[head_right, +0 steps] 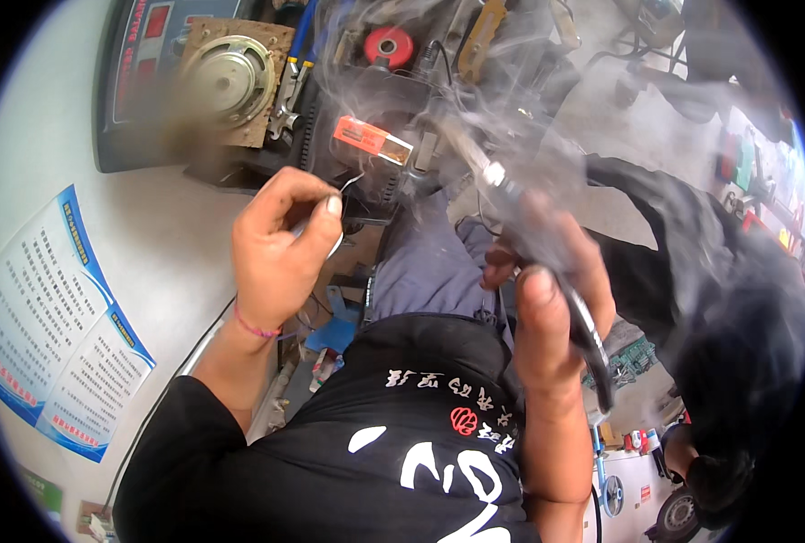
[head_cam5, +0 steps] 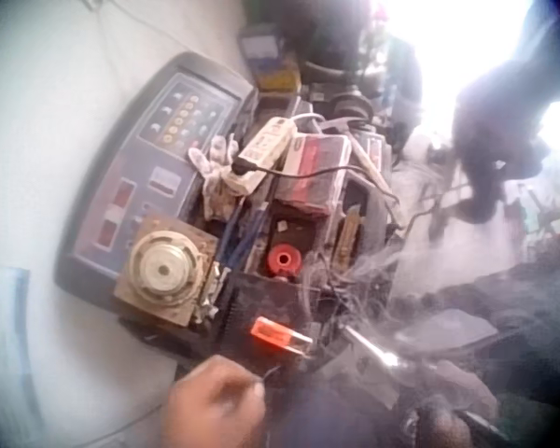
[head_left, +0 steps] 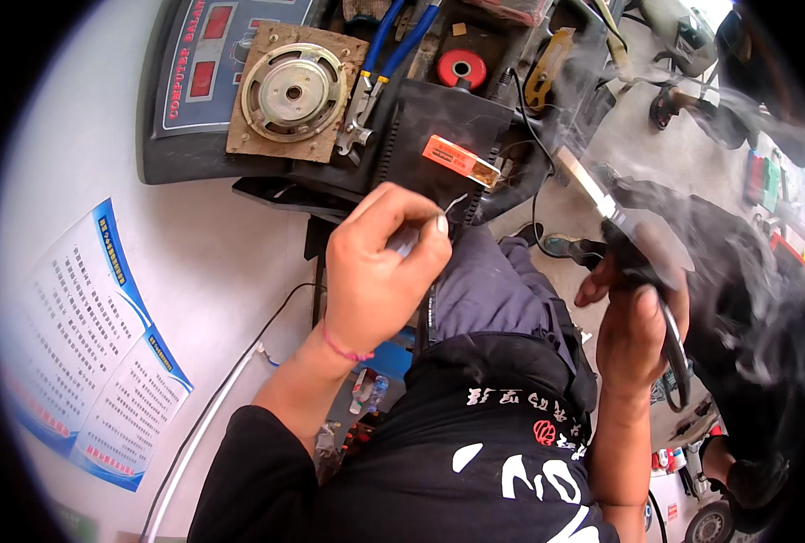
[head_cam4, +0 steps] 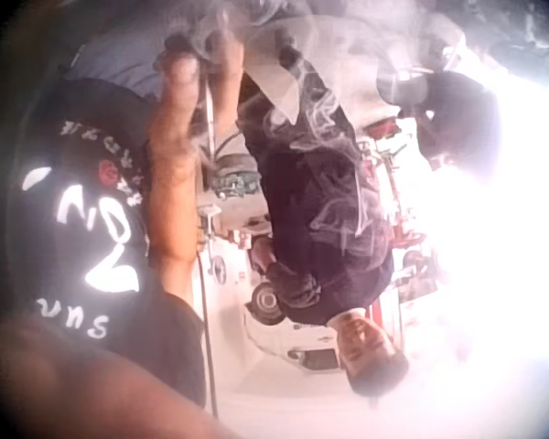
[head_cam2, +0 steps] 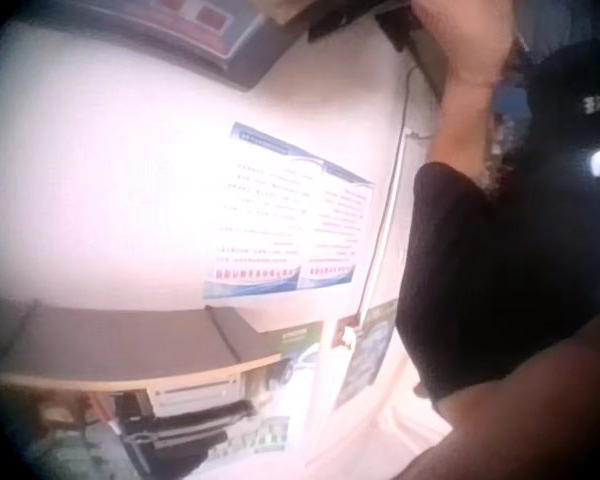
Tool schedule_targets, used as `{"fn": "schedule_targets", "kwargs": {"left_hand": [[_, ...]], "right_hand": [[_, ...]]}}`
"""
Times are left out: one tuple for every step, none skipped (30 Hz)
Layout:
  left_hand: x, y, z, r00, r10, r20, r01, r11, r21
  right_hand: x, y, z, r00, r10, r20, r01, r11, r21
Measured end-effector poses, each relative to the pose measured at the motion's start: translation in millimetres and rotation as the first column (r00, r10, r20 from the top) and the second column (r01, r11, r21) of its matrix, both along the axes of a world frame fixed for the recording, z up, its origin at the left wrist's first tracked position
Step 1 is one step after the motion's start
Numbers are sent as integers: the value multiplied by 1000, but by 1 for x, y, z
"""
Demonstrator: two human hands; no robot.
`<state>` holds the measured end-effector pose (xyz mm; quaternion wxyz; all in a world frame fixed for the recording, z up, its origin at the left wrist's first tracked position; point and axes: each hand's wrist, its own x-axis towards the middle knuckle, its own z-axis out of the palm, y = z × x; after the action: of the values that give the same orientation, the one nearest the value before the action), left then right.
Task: The person uses a soldering iron to apply solder to a small electronic component held in a clamp. They repeatedly heat the component and apply solder wire, then clean the iron tip with a sponge. The person also uses a small brush to clean the component and briefly handles a red tool box and a cardboard box.
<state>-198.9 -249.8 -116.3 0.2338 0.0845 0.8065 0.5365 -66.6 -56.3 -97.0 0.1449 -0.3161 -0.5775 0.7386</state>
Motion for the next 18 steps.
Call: {"fn": "schedule_targets", "kwargs": {"left_hand": [[-3, 2, -4, 1000, -5, 2, 5, 1000, 6], [-6, 5, -11, 1000, -11, 4, 11, 1000, 12], [-8, 9, -17, 1000, -21, 8, 21, 999, 27], [-10, 13, -21, 998, -48, -50, 49, 999, 13], [-10, 17, -25, 995, -68, -74, 68, 998, -1], [-9, 19, -30, 991, -87, -100, 86, 996, -20], [-9, 21, -33, 986, -107, -125, 103, 994, -38], [-11, 24, -34, 976, -149, -156, 137, 987, -88], [-12, 25, -35, 977, -149, -155, 136, 986, -94], [-12, 27, -36, 977, -149, -155, 135, 986, -100], [-13, 28, -37, 977, -149, -155, 133, 985, -106], [-13, 29, -37, 978, -158, -137, 143, 983, -114], [-14, 29, -36, 979, -167, -119, 152, 981, -122], [-15, 30, -35, 979, -175, -101, 162, 978, -130], [-16, 30, -35, 978, -180, -102, 165, 976, -142], [-16, 30, -36, 977, -185, -103, 168, 974, -153], [-17, 30, -36, 976, -190, -104, 171, 971, -164], [-17, 31, -36, 977, -189, -102, 171, 972, -163]], "right_hand": [[3, 5, 3, 993, 116, 12, -117, 989, 90], [1, 2, 6, 991, 111, 70, -118, 986, 115], [-2, -3, 9, 987, 98, 131, -117, 982, 147], [-1, -8, 0, 991, 90, 96, -105, 980, 171], [1, -7, -8, 988, 121, 92, -137, 972, 190], [-1, -10, -11, 990, 108, 91, -119, 986, 116], [-3, -13, -12, 991, 95, 90, -99, 994, 42], [-4, -11, -10, 976, 131, 172, -143, 988, 62], [-4, -11, -12, 972, 144, 188, -165, 981, 98], [-6, -11, -15, 966, 158, 204, -187, 973, 133], [-8, -12, -19, 960, 170, 221, -209, 964, 167], [-10, -15, -25, 969, 148, 200, -194, 952, 235], [-11, -14, -26, 959, 171, 228, -227, 942, 249], [-11, -14, -27, 947, 193, 256, -260, 930, 261], [-11, -14, -29, 945, 210, 250, -282, 913, 297], [-11, -14, -32, 943, 227, 243, -301, 894, 331], [-11, -16, -33, 949, 226, 222, -293, 893, 342], [-12, -17, -33, 954, 225, 200, -284, 891, 353]]}}
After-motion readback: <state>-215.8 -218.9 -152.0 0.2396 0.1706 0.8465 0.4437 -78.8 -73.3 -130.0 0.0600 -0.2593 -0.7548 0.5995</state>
